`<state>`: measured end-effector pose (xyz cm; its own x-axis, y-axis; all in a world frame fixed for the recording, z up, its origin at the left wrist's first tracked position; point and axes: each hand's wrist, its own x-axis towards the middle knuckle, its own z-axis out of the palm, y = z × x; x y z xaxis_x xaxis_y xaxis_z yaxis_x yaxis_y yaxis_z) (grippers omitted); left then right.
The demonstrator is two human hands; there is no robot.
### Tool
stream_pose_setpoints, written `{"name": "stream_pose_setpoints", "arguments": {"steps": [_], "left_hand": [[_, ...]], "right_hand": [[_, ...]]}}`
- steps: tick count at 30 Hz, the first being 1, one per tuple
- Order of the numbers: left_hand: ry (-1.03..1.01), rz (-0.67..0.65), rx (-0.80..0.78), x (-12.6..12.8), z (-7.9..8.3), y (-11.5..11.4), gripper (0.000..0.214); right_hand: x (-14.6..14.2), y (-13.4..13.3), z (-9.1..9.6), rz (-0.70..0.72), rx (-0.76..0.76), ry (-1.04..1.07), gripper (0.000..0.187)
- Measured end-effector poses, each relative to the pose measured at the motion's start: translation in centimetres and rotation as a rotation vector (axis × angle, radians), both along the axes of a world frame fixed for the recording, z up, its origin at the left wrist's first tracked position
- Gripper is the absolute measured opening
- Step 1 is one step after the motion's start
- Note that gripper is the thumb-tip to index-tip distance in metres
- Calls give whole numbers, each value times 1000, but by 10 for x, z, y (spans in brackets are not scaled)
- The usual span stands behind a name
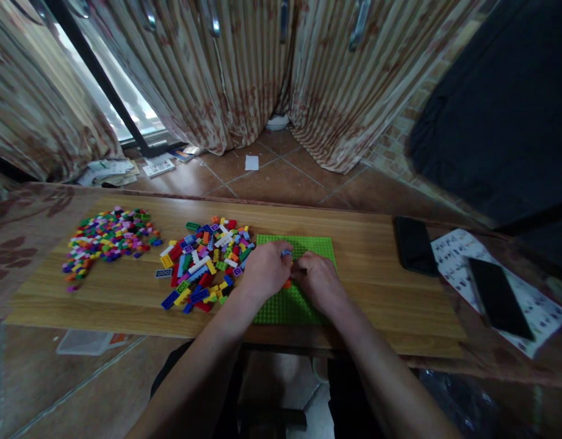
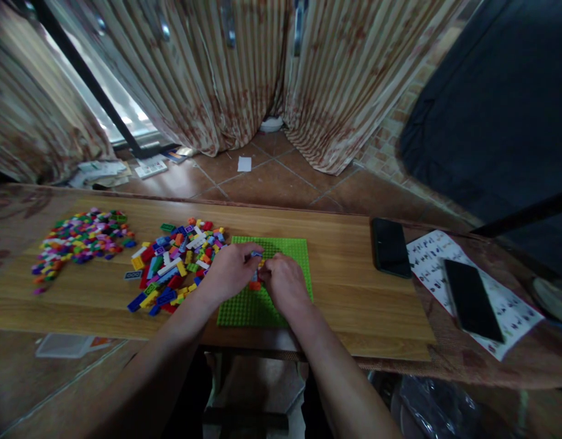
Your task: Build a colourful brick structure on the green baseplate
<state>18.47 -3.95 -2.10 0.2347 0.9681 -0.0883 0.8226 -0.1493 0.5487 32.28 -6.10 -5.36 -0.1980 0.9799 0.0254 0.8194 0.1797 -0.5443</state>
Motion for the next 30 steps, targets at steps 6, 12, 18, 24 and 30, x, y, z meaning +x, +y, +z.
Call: {"name": "stream_pose_setpoints", "arguments": {"steps": [6, 12, 18, 24, 30], "left_hand": [[-23, 39, 18, -7, 5, 2, 31], [-125, 8, 38, -12, 9, 4, 30], [-303, -93, -34, -5, 6, 4, 30], [-556, -147, -258, -1, 0, 2, 30], [-811, -134, -469, 6, 4, -2, 26]], "right_hand": [[0, -7, 2, 9, 29, 79, 18], [19, -9, 9, -203, 163, 460, 15], [36, -4, 9, -239, 135, 638, 25], [29, -10, 10, -78, -22, 703, 36], [27, -10, 12, -85, 6, 789, 21]]}}
